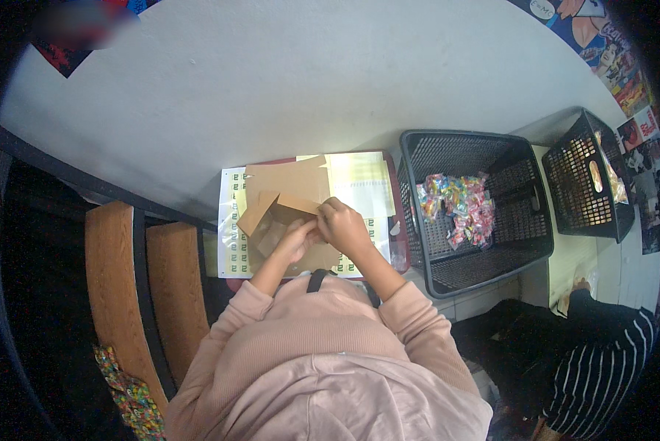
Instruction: The person folds flat cardboard pieces into small boxes by hand, tucking flaps and creasing edges. They then place a small bag of colorful candies into one of the assembled boxes and close the lid. The person continues folding additional flat cardboard pieces into boxes.
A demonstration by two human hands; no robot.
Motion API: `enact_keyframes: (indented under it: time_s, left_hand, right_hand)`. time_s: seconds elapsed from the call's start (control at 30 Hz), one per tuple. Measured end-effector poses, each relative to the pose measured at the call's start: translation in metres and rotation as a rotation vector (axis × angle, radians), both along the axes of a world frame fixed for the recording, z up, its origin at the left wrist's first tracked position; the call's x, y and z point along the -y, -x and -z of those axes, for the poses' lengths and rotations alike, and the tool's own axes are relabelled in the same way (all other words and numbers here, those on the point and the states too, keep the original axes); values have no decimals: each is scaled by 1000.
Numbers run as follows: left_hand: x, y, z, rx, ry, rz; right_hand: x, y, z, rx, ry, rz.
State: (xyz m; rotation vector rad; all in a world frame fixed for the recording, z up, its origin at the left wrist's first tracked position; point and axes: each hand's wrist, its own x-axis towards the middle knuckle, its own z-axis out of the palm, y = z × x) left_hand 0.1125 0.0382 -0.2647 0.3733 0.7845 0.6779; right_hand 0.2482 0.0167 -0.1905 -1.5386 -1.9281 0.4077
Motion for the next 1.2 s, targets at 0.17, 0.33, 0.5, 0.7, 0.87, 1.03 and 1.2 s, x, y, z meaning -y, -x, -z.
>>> enact_keyframes:
  time_s: [0.17, 0.33, 0.5, 0.7, 0.87, 1.03, 1.2]
  left_hand:
    - [3, -4, -2, -30, -74, -134]
    - [1, -1, 1, -27, -50, -302]
    - [4, -2, -2, 56, -24, -218]
    - [4, -4, 10, 12, 31, -213]
    - [3, -7, -11, -7, 45, -318]
    - [4, -8, -19, 8, -86, -366]
    - [3, -7, -3, -45, -89, -307]
  right_hand:
    - [-3, 2, 1, -89, 16, 40]
    - [-8, 0, 3, -352, 20, 60]
    - [-12, -4, 6, -366, 80, 47]
    - [-9, 6, -4, -314, 82, -16]
    - [-17, 4, -3, -257, 60, -55]
    - [-26, 3, -4, -289, 114, -27]
    - [-29, 6, 1, -293, 102, -23]
